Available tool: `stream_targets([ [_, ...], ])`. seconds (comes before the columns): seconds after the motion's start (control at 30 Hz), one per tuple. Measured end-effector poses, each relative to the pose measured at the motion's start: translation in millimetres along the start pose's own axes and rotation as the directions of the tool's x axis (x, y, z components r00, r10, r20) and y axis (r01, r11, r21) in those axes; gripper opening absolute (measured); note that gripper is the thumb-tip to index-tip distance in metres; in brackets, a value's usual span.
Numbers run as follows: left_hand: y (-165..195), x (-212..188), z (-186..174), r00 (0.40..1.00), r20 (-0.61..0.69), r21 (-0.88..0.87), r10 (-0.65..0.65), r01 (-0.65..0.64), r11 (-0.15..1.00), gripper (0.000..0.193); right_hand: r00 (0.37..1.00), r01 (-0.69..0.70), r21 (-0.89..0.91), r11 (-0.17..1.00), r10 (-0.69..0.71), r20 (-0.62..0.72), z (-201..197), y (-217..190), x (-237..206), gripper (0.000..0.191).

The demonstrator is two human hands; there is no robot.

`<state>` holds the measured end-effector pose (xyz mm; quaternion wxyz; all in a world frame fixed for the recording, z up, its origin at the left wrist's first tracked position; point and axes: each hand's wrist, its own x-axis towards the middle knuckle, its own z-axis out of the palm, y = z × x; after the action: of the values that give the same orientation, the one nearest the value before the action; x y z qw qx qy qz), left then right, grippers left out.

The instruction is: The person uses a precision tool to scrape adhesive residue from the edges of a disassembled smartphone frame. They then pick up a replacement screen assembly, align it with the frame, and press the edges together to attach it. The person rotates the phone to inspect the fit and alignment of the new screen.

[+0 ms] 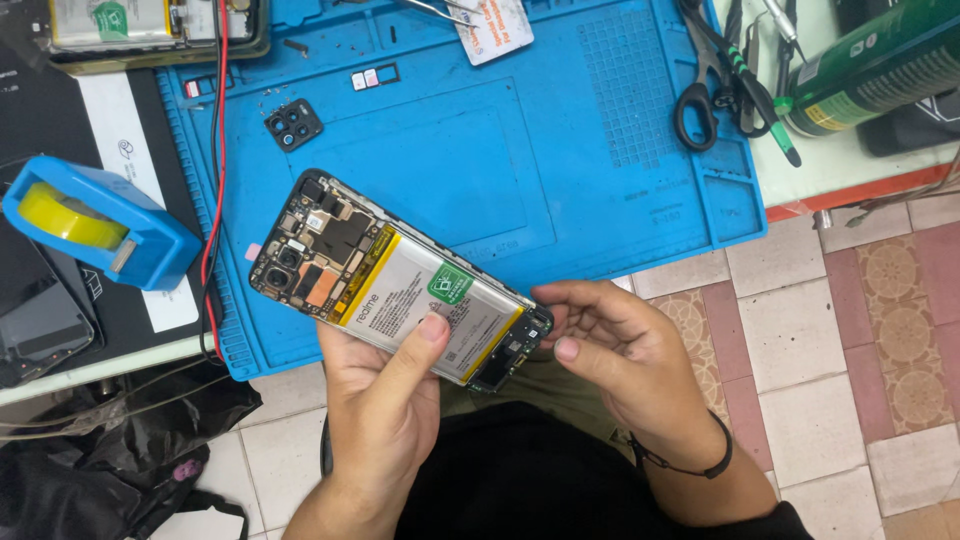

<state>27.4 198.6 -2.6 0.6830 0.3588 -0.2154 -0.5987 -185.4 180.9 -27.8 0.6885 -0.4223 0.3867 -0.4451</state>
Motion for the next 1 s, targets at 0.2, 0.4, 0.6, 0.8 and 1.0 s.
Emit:
stream_targets([
  [0.2,0.2,-0.8,-0.8,1.0,0.013,0.004,-0.007,0.007,1.0,0.059,0.999,-0.002,0.063,0.998,-0.001,0.042,1.5,-1.4,3.5,0.041],
  [0.4,0.0,0.1,-1.1,1.0,0.011,0.016,-0.024,0.024,1.0,0.056,1.0,-0.022,0.053,0.998,0.02,0.024,0.1,-2.2,3.6,0.04],
  [0.6,-0.2,2.7,-0.1,0.999,0.037,0.014,-0.005,0.004,1.0,0.058,1.0,0.018,0.013,1.0,-0.018,-0.011,-2.9,-2.3,3.5,0.039],
  [0.8,-1.0,3.7,-0.6,0.999,0.035,0.012,0.016,-0.016,1.0,0.06,1.0,0.006,0.049,0.999,-0.006,0.006,0.8,-3.8,3.6,0.038],
  [1.0,-3.1,1.6,-2.7,0.998,0.059,0.013,0.032,-0.033,0.999,0.06,0.998,0.034,0.054,0.998,-0.037,0.048,7.4,-3.7,5.1,0.04],
])
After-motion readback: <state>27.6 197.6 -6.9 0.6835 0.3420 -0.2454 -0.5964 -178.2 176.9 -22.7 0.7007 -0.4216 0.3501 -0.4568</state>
